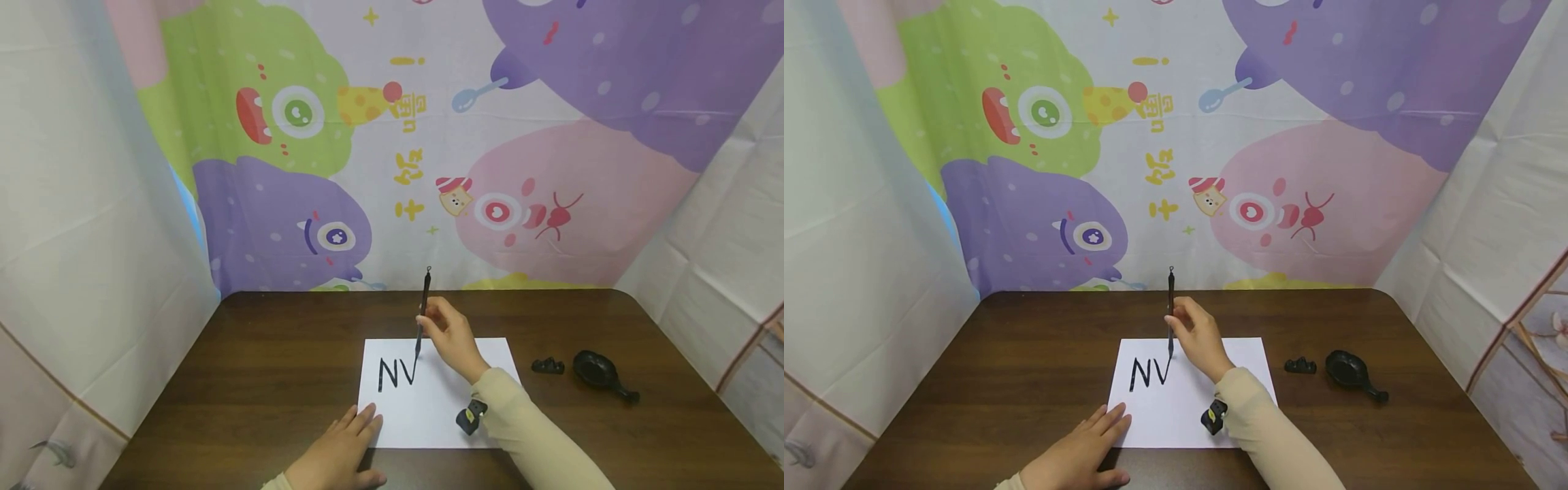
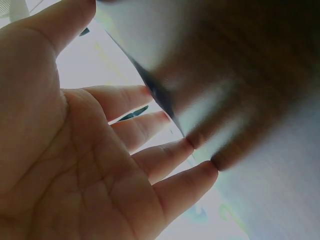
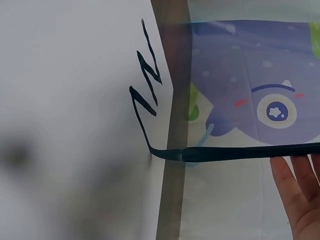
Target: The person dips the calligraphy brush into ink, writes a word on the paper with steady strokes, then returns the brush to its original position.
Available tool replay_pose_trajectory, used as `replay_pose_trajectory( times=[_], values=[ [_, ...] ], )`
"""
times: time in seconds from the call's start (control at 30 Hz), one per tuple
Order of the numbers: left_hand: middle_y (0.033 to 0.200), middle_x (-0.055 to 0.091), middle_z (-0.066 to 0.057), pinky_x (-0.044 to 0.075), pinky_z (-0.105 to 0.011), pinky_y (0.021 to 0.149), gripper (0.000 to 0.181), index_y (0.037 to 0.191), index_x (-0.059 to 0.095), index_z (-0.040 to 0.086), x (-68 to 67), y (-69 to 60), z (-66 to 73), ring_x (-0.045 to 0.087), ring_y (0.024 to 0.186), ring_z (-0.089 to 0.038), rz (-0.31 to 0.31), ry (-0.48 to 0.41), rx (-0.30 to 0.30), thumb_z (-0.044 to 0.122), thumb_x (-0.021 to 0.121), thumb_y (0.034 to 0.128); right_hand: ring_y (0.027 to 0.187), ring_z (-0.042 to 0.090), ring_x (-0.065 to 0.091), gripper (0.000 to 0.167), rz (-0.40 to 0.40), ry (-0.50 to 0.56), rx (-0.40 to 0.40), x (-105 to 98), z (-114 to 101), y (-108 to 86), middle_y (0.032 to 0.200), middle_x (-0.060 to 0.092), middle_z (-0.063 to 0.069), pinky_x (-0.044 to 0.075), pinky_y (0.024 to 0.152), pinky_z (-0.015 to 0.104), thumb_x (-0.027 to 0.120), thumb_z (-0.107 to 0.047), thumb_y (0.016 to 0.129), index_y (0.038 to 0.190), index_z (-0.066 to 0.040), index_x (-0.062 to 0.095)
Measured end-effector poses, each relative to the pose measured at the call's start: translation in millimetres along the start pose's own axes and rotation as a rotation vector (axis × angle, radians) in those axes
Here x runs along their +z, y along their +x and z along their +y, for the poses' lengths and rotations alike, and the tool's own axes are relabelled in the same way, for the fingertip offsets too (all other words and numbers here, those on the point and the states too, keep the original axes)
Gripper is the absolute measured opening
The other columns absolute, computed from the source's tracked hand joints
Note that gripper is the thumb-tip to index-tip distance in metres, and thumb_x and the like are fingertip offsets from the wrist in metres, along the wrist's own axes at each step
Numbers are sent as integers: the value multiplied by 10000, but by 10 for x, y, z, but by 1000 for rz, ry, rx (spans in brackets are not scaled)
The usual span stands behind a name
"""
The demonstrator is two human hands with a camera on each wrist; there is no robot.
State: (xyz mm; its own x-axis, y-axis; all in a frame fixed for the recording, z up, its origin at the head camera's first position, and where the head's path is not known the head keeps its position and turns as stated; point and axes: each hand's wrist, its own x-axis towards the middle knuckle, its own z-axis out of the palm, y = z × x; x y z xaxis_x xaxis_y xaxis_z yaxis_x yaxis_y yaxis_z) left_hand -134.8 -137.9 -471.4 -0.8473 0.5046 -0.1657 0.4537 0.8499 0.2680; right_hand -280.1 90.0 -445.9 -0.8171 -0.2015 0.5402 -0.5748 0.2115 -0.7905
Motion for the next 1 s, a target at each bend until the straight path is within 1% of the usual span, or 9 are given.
replay_pose_trajectory(
  times=[0.07, 0.23, 0.27, 0.37, 0.47, 0.6, 0.7, 0.9, 1.0],
  values=[
    [1554, 385, -152, 405, -648, 1027, 854, 1446, 461, 58, 2, 1, -1, 384, 1389, -460, 1, 0, 0, 544, 725, 796, 848, 396, 685, 189, 3, -2, 3, -1, 4, 4, 880, 636, 164, 604, 713, 444, 647, -67, 929, 1104, -28, 589],
    [1558, 380, -148, 399, -647, 1034, 857, 1450, 456, 60, 1, 1, 2, 379, 1393, -458, -2, -4, -4, 545, 725, 796, 855, 381, 690, 185, 10, -7, 13, -10, -1, 5, 889, 644, 154, 607, 702, 283, 648, -57, 926, 1101, -41, 592],
    [1559, 379, -148, 399, -648, 1032, 858, 1450, 455, 59, 0, 1, 3, 378, 1393, -459, -2, -5, -3, 545, 725, 796, 855, 374, 691, 184, 13, -3, 12, -13, -7, 4, 892, 647, 153, 608, 702, 284, 648, -56, 926, 1101, -45, 592],
    [1558, 379, -150, 402, -649, 1029, 857, 1449, 457, 57, -2, 0, 6, 381, 1390, -460, 1, -7, -2, 542, 726, 796, 856, 358, 690, 181, 28, 9, -3, -26, -33, -1, 898, 649, 154, 612, 701, 348, 649, -49, 924, 1094, -42, 589],
    [1558, 380, -148, 402, -649, 1030, 856, 1448, 459, 60, -2, 2, 6, 381, 1390, -461, -3, -11, -7, 544, 726, 795, 854, 334, 691, 176, 44, 10, -34, -43, -47, -6, 900, 652, 157, 607, 705, 404, 651, -40, 920, 1083, -28, 589],
    [1559, 381, -142, 401, -645, 1034, 854, 1451, 459, 69, 1, 6, 7, 379, 1393, -457, -13, -12, -17, 554, 719, 797, 872, 266, 694, 167, 54, -28, -51, -67, -56, -15, 913, 662, 135, 607, 731, 321, 659, -37, 913, 1068, -22, 600],
    [1558, 383, -142, 405, -643, 1031, 855, 1450, 460, 70, 3, 5, 7, 382, 1392, -456, -17, -9, -18, 559, 716, 798, 883, 216, 684, 158, 55, -52, -44, -77, -62, -28, 921, 664, 114, 595, 747, 252, 661, -44, 912, 1061, -39, 607],
    [1557, 384, -144, 410, -644, 1025, 854, 1448, 464, 71, 3, 2, 0, 385, 1390, -454, -13, -3, -17, 560, 718, 795, 875, 241, 680, 162, 48, -56, -50, -77, -51, -48, 929, 674, 121, 600, 733, 278, 658, -74, 921, 1077, -59, 614],
    [1555, 386, -147, 414, -646, 1019, 854, 1446, 465, 68, 1, -1, 5, 388, 1388, -455, -9, -1, -13, 557, 721, 794, 866, 226, 676, 161, 44, -68, -45, -75, -60, -56, 925, 674, 111, 597, 734, 266, 658, -80, 922, 1078, -67, 618]
  ],
)
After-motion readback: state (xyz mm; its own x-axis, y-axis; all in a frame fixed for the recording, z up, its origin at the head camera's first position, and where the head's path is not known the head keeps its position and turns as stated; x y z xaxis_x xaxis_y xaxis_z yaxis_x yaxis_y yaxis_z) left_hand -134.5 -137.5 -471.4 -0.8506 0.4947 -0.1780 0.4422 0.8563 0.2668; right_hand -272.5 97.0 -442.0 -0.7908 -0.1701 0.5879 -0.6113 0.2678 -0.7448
